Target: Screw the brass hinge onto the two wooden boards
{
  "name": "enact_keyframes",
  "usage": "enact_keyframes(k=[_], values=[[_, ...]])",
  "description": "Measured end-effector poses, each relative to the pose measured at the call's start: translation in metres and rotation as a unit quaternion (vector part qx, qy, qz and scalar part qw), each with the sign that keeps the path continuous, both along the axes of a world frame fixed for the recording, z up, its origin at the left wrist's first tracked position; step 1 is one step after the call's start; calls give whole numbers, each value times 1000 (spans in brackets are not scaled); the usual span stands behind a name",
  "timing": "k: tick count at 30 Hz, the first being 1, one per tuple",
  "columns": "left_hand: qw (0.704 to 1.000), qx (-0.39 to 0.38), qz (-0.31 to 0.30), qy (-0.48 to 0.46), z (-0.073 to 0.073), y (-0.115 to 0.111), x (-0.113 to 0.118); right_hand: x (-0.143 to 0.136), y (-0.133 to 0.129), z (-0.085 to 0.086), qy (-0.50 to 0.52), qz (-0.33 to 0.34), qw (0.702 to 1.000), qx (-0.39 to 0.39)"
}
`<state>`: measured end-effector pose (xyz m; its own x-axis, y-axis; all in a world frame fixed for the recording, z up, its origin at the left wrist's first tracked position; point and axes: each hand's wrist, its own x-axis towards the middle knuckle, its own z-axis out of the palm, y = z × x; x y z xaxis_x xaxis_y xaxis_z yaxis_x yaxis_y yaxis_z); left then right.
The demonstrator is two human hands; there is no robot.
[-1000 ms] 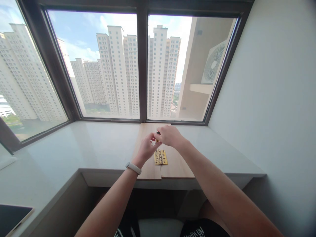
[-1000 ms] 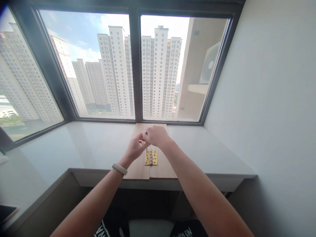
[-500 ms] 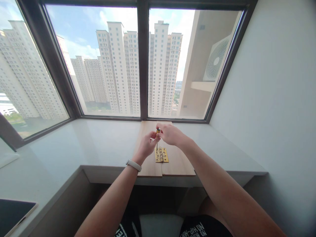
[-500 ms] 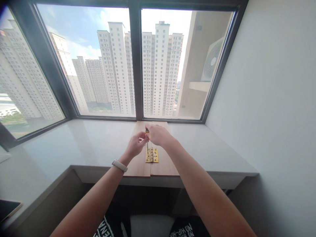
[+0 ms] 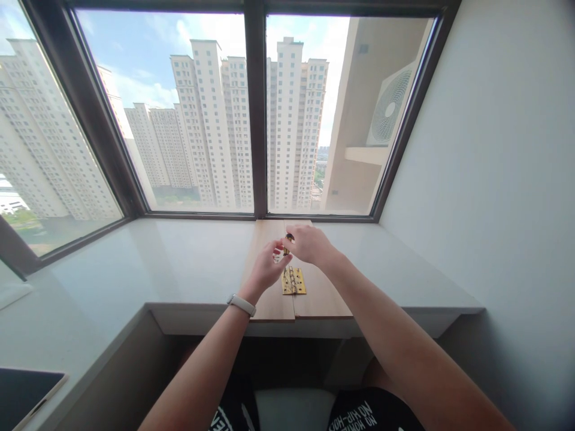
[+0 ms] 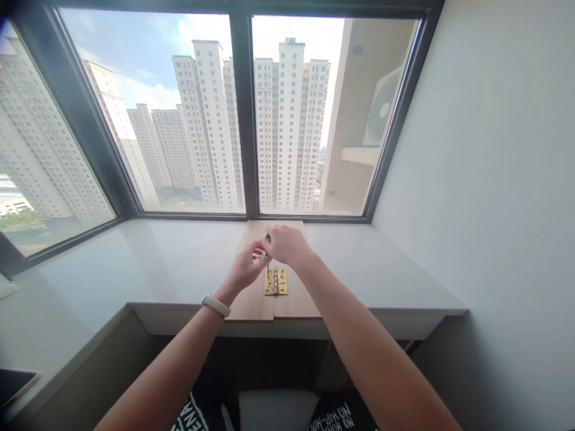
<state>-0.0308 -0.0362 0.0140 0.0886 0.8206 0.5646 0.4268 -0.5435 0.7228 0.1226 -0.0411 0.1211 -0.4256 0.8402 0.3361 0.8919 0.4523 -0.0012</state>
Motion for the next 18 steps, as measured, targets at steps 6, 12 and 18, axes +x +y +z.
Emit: enact_keyframes(k=[6, 12, 18], values=[[999, 18, 37, 11, 3, 1, 6, -5, 4, -7, 10, -53, 998, 14], [997, 54, 53, 15, 3, 4, 9, -8, 1, -7, 7, -69, 998, 3], [998, 45, 38, 22, 0, 6, 3, -2, -1, 3, 26, 42, 998, -41]])
